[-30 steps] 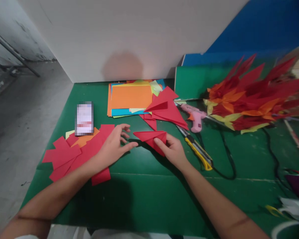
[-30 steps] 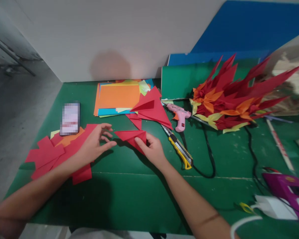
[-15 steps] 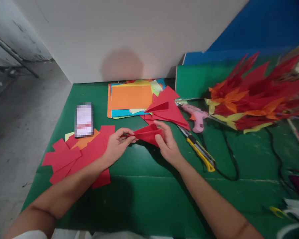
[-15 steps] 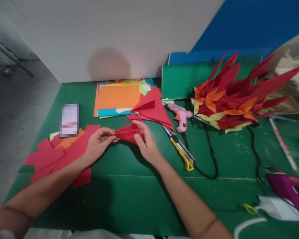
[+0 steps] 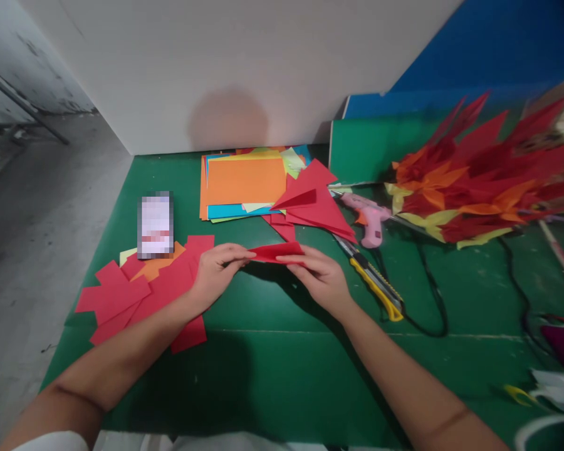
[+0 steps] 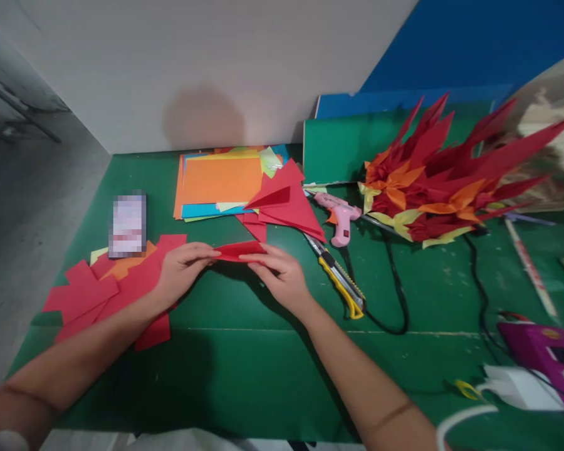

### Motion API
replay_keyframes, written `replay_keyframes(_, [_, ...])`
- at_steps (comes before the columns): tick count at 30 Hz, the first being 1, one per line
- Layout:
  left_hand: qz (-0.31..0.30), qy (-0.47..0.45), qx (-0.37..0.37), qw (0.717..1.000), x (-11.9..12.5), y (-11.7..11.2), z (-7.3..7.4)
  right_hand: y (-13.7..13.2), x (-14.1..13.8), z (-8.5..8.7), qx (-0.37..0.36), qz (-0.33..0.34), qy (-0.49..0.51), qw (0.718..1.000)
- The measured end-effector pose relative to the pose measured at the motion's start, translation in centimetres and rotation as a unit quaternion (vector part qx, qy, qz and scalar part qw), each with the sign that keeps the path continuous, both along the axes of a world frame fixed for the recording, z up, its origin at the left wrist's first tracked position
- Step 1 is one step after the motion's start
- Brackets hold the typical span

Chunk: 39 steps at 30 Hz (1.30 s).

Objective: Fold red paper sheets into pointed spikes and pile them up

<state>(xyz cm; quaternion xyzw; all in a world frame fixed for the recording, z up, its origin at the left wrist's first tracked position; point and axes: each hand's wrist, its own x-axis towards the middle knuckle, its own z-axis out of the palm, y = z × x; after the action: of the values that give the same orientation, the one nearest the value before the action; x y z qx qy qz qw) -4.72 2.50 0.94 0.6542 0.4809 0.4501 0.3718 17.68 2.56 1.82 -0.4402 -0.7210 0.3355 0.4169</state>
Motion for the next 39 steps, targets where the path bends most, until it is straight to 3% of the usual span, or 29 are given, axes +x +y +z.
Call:
replay_keyframes(4, [-0.026,0.007,-0.005,1.000,0.2,-0.2,0.2,-0.1,0.0,-0.1,-0.027,-0.061,-0.002,0.998])
replay_keyframes(8, [-0.034,0.012,-0.002,0.999,0.4,-0.2,0.4,-0.1,0.2,0.0,-0.031,-0.078,-0.003,0.996])
replay_keyframes(19, [0.014,-0.024,-0.014,1.000,0.0,0.0,0.7,0.3,0.5,-0.1,0.006,0.036,0.031,0.999])
replay_keyframes(33, [0.009,-0.018,-0.003,1.000,0.1,-0.5,1.0,0.7,1.0,0.7,-0.167,-0.002,0.074,0.983])
replay_keyframes(39, [0.015,-0.031,-0.037,0.999,0.2,-0.6,0.8,0.8,0.7,0.5,-0.167,-0.015,0.091,0.982])
